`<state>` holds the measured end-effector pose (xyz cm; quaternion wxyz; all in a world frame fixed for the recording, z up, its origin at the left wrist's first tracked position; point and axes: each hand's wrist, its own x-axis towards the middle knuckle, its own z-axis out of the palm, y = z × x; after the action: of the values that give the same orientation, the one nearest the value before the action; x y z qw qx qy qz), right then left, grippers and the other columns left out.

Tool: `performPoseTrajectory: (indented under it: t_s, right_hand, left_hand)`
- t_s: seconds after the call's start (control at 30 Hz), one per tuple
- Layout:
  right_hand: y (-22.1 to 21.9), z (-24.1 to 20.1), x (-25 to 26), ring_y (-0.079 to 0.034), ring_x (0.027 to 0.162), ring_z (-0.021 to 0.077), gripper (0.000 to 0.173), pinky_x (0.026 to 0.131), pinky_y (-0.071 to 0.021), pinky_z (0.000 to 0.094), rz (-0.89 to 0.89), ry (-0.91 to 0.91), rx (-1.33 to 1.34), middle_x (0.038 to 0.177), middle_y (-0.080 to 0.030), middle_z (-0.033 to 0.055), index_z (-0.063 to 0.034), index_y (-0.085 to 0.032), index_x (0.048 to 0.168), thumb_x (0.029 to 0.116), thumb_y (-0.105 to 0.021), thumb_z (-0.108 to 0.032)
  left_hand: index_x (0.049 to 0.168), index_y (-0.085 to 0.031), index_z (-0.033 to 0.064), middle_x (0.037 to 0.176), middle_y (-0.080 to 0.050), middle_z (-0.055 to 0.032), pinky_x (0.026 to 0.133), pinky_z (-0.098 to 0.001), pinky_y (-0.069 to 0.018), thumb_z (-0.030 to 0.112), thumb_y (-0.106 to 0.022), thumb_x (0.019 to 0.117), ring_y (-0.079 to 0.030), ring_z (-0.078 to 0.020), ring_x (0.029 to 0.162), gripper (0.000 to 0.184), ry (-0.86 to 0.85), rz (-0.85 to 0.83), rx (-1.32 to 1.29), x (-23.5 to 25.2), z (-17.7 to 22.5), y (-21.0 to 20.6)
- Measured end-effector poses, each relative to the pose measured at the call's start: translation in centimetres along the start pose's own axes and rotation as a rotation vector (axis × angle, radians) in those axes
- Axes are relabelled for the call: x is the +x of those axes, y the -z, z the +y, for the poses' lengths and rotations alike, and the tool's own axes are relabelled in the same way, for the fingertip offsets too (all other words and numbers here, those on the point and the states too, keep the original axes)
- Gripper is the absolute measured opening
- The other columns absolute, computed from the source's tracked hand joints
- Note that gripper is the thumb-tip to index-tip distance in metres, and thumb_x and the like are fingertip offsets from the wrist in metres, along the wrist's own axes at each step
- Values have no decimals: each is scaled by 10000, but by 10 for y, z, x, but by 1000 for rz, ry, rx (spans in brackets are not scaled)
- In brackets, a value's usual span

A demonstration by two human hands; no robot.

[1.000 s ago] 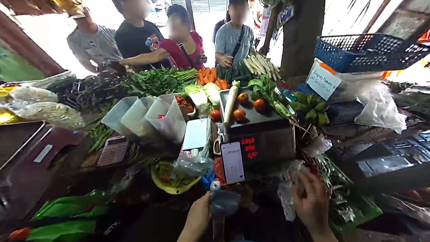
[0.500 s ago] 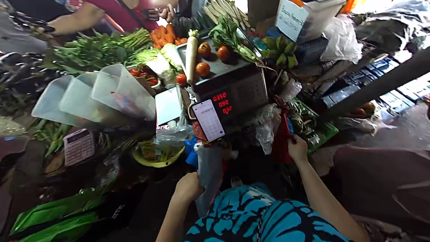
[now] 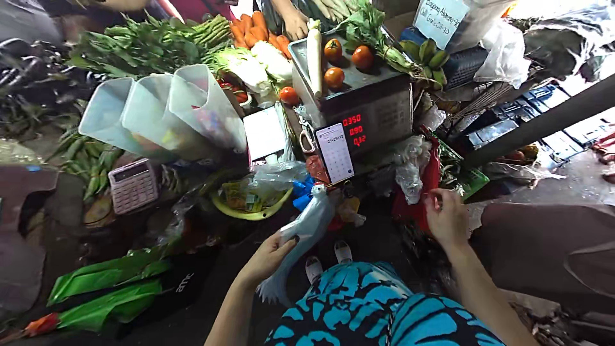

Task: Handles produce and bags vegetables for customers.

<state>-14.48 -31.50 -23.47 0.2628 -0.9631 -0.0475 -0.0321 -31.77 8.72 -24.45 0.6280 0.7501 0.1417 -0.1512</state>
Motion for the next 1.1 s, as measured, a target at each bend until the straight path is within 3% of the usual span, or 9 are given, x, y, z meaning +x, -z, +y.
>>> performPoseTrajectory:
  t_s: [0.13,0.27,0.37,0.47,0.8,0.9,0.97,1.03,1.1]
  right_hand:
    - [-42,-88,-47,-642,1185,253,459,1025,-534,441,-357,335,335,1292,-656,160,-30,-624,1337,985,-638,-325]
    - [-88,-151,-81,-544,1335,337,955,1063,-494,528,-526,636,456,1490,-507,228,-67,-501,1501,735,-876,-496]
    - [-105,-162,-87,-709,1044,290,471,948,-569,434,-335,783,442,1124,-733,179,-26,-661,1338,887,-738,-135]
    - [-105,-160,-87,-719,900,228,334,901,-564,367,-237,869,422,955,-764,107,-36,-730,1234,945,-569,10]
    - [-89,-143,-93,-692,895,151,233,871,-548,316,-182,758,374,938,-767,22,-124,-787,1099,1015,-576,-175]
    - [-89,-139,-96,-697,949,167,264,888,-554,329,-192,759,332,963,-763,24,-143,-795,1093,1031,-587,-295]
    - [-87,-144,-98,-689,986,176,303,907,-553,349,-232,747,332,1016,-756,31,-150,-780,1136,1033,-590,-362]
    - [-82,-161,-99,-691,1002,170,320,927,-552,352,-291,732,437,1053,-754,55,-113,-753,1192,1028,-603,-344]
    - [-69,-193,-97,-690,1018,127,367,932,-560,309,-440,702,688,1115,-742,77,-33,-682,1294,1054,-569,-287]
  left_hand:
    - [1365,-542,55,1123,-730,-23,917,-334,-592,42,-536,1002,-704,-112,1002,363,-74,-186,-404,-16,-10,-5]
    - [1165,-644,33,950,-750,15,848,-298,-613,39,-563,1002,-720,-73,878,182,-163,-45,-414,-22,-1,-30]
    - [1010,-674,55,805,-734,29,747,-264,-617,184,-383,1105,-713,-50,759,332,-97,153,-512,-31,9,-44]
    - [1202,-630,37,973,-738,-1,857,-250,-598,396,-176,1125,-706,-33,917,584,-53,280,-546,-41,6,-40]
    - [1253,-620,11,986,-762,-36,799,-312,-602,511,55,1076,-722,-82,896,859,85,406,-726,-39,-11,18]
    - [1199,-612,106,949,-761,8,759,-289,-617,508,28,1081,-725,-68,874,765,-116,462,-897,-60,-18,66]
    - [1105,-628,175,929,-743,89,755,-209,-604,333,-86,1124,-702,8,861,565,-388,639,-834,-87,-9,102]
    - [1300,-555,126,1136,-686,137,938,-175,-532,203,-209,1129,-635,60,1061,394,-682,796,-510,-119,-1,127]
    - [1301,-603,181,1222,-681,126,1031,-224,-495,303,-446,1098,-617,15,1159,284,-896,775,-392,-137,30,112]
